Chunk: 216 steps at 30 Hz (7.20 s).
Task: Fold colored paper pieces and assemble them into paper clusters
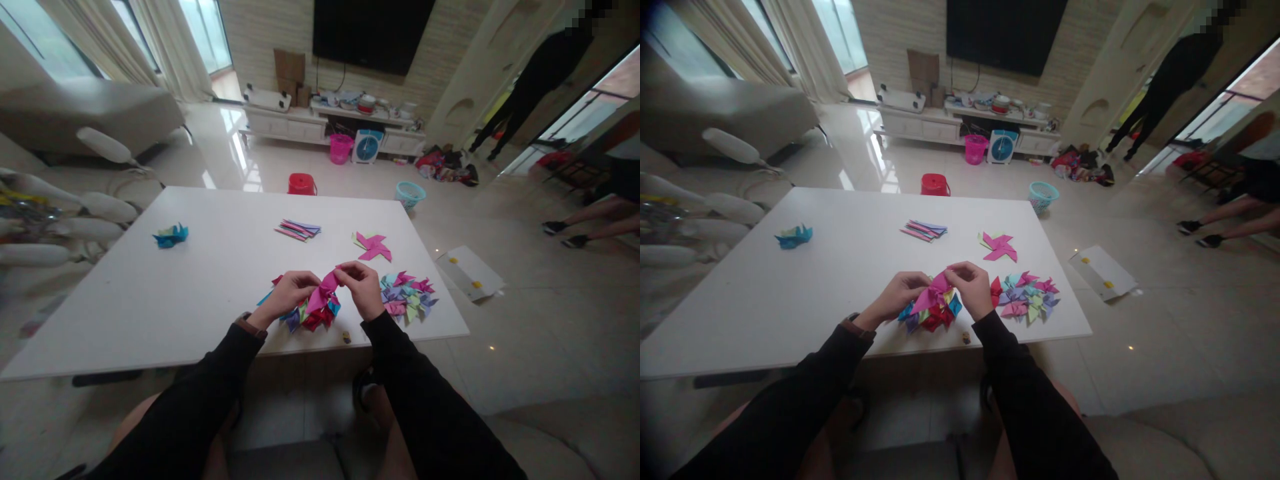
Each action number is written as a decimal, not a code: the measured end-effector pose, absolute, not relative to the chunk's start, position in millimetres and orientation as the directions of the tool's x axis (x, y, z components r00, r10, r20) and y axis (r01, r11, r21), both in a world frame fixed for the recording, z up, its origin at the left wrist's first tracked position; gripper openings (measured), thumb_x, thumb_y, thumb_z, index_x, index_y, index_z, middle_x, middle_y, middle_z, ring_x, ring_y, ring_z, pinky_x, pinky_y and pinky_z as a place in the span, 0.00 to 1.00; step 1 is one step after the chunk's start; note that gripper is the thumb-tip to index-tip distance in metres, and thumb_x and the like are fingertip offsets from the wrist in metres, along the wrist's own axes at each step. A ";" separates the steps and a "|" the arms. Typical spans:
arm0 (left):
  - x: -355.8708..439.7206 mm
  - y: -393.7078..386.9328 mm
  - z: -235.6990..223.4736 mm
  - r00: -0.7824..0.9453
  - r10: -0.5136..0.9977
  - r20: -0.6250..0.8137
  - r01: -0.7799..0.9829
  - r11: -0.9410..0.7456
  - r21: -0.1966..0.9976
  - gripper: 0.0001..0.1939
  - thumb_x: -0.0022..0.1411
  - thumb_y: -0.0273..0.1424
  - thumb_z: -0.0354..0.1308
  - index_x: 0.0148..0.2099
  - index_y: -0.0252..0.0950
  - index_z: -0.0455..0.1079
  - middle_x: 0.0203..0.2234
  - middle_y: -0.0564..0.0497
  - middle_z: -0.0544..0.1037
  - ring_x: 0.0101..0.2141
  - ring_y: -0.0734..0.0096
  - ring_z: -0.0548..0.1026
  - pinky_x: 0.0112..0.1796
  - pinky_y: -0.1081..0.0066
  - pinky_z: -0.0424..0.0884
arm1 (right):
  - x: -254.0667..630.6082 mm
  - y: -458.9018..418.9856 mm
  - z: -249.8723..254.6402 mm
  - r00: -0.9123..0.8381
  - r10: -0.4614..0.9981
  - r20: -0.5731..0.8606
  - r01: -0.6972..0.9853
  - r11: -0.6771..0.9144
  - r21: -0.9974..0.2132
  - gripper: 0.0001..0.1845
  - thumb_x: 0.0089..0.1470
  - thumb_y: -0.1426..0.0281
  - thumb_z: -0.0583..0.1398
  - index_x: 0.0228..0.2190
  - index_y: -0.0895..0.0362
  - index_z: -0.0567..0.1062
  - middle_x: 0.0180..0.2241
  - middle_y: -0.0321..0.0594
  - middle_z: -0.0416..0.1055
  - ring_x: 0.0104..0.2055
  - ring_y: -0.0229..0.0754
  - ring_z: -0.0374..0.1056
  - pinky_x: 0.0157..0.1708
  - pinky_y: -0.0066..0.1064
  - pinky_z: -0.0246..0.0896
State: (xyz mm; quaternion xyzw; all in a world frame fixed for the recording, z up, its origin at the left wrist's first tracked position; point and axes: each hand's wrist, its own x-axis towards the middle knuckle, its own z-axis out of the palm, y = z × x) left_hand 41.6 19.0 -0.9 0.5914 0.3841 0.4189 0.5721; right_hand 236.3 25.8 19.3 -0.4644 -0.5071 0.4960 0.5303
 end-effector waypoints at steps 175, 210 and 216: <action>11.5 -3.1 -1.6 0.234 0.963 0.134 0.051 -0.150 0.987 0.09 0.57 0.32 0.64 0.38 0.33 0.83 0.31 0.47 0.84 0.34 0.64 0.81 0.38 0.69 0.76 | 197.8 8.8 3.8 -0.272 0.960 0.069 0.058 0.088 -0.994 0.35 0.39 0.59 0.75 0.47 0.49 0.68 0.43 0.37 0.70 0.41 0.42 0.68 0.35 0.31 0.64; 10.5 -2.9 -3.8 0.238 0.901 0.362 0.165 -0.405 0.899 0.08 0.58 0.22 0.61 0.35 0.38 0.81 0.33 0.49 0.84 0.34 0.70 0.79 0.41 0.71 0.74 | 191.8 8.2 3.7 -0.260 0.913 -0.315 -0.335 -0.391 -0.858 0.20 0.33 0.60 0.78 0.23 0.57 0.78 0.23 0.32 0.72 0.26 0.33 0.63 0.30 0.28 0.57; 12.7 -5.0 -0.7 0.163 0.932 0.324 0.138 -0.346 0.928 0.08 0.59 0.22 0.60 0.36 0.35 0.80 0.31 0.49 0.81 0.32 0.71 0.78 0.36 0.73 0.72 | 191.0 8.4 4.0 -0.227 0.938 -0.262 -0.338 -0.329 -0.882 0.20 0.37 0.57 0.76 0.22 0.57 0.77 0.21 0.32 0.68 0.25 0.32 0.59 0.28 0.27 0.56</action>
